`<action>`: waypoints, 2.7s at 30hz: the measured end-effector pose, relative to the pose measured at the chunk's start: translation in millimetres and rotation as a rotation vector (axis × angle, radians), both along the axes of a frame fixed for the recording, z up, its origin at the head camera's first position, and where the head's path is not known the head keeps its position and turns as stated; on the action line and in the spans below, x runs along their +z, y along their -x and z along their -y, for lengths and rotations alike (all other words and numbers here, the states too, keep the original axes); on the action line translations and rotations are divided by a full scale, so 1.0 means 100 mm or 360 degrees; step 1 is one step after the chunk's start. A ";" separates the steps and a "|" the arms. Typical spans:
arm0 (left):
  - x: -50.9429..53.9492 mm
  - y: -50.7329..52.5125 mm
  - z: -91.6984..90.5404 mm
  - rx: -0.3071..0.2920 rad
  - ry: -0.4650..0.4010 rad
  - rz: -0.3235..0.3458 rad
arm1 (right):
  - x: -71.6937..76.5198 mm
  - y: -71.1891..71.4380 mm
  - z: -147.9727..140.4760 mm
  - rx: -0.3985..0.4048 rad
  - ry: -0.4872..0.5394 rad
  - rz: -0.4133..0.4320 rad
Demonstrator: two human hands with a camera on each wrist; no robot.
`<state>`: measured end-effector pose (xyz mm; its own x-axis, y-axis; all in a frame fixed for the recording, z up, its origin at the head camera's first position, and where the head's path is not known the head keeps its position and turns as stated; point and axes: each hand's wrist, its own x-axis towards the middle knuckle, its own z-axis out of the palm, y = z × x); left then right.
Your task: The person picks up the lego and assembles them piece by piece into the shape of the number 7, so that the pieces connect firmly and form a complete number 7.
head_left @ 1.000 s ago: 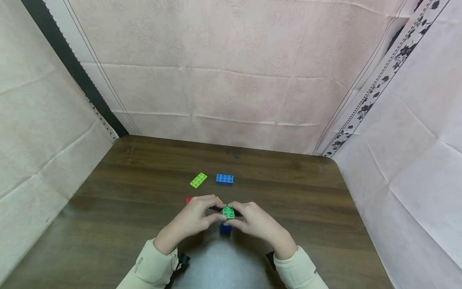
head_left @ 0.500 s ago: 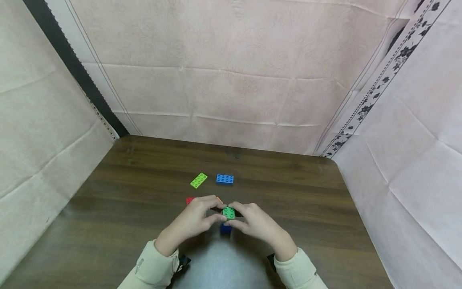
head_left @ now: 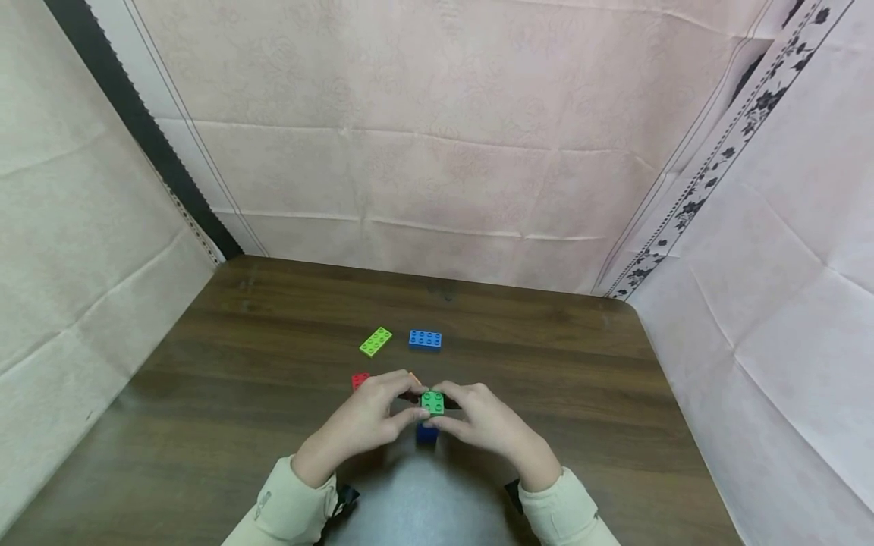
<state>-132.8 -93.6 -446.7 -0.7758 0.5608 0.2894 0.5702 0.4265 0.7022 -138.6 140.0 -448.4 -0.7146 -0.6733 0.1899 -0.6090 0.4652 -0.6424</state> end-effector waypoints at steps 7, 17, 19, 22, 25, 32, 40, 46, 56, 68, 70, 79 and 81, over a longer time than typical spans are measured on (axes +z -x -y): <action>-0.02 -0.02 -0.01 -0.0007 0.0073 -0.0067 | -0.03 0.04 -0.02 -0.0008 -0.0006 0.0071; -0.04 -0.01 -0.04 0.0024 0.0077 -0.0080 | -0.21 0.09 -0.04 0.0015 -0.0247 0.0091; -0.06 -0.01 -0.05 0.0013 0.0075 -0.0077 | -0.25 0.09 -0.05 0.0028 -0.0295 0.0138; -0.08 -0.02 -0.07 0.0005 0.0078 -0.0070 | -0.27 0.09 -0.06 0.0030 -0.0310 0.0150; -0.11 -0.02 -0.08 0.0013 0.0108 -0.0064 | -0.27 0.09 -0.06 0.0027 -0.0320 0.0138; -0.12 -0.02 -0.10 0.0031 0.0157 -0.0004 | -0.29 0.10 -0.07 0.0031 -0.0308 0.0153; -0.12 -0.01 -0.09 0.0023 0.0107 0.0033 | -0.29 0.11 -0.06 0.0036 -0.0317 0.0174; -0.12 -0.01 -0.09 0.0019 0.0107 0.0024 | -0.25 0.11 -0.08 0.0049 -0.0316 0.0183; -0.11 -0.01 -0.09 0.0024 0.0122 0.0037 | -0.20 0.10 -0.09 0.0064 -0.0298 0.0161; -0.11 -0.01 -0.09 0.0032 0.0131 0.0026 | -0.13 0.09 -0.08 0.0057 -0.0307 0.0133; -0.11 -0.01 -0.09 0.0033 0.0129 0.0023 | -0.12 0.09 -0.08 0.0054 -0.0308 0.0136; -0.11 0.00 -0.09 0.0024 0.0120 0.0031 | -0.11 0.08 -0.09 0.0064 -0.0266 0.0158; -0.11 0.01 -0.08 0.0013 0.0121 0.0040 | -0.12 0.08 -0.10 0.0068 -0.0256 0.0141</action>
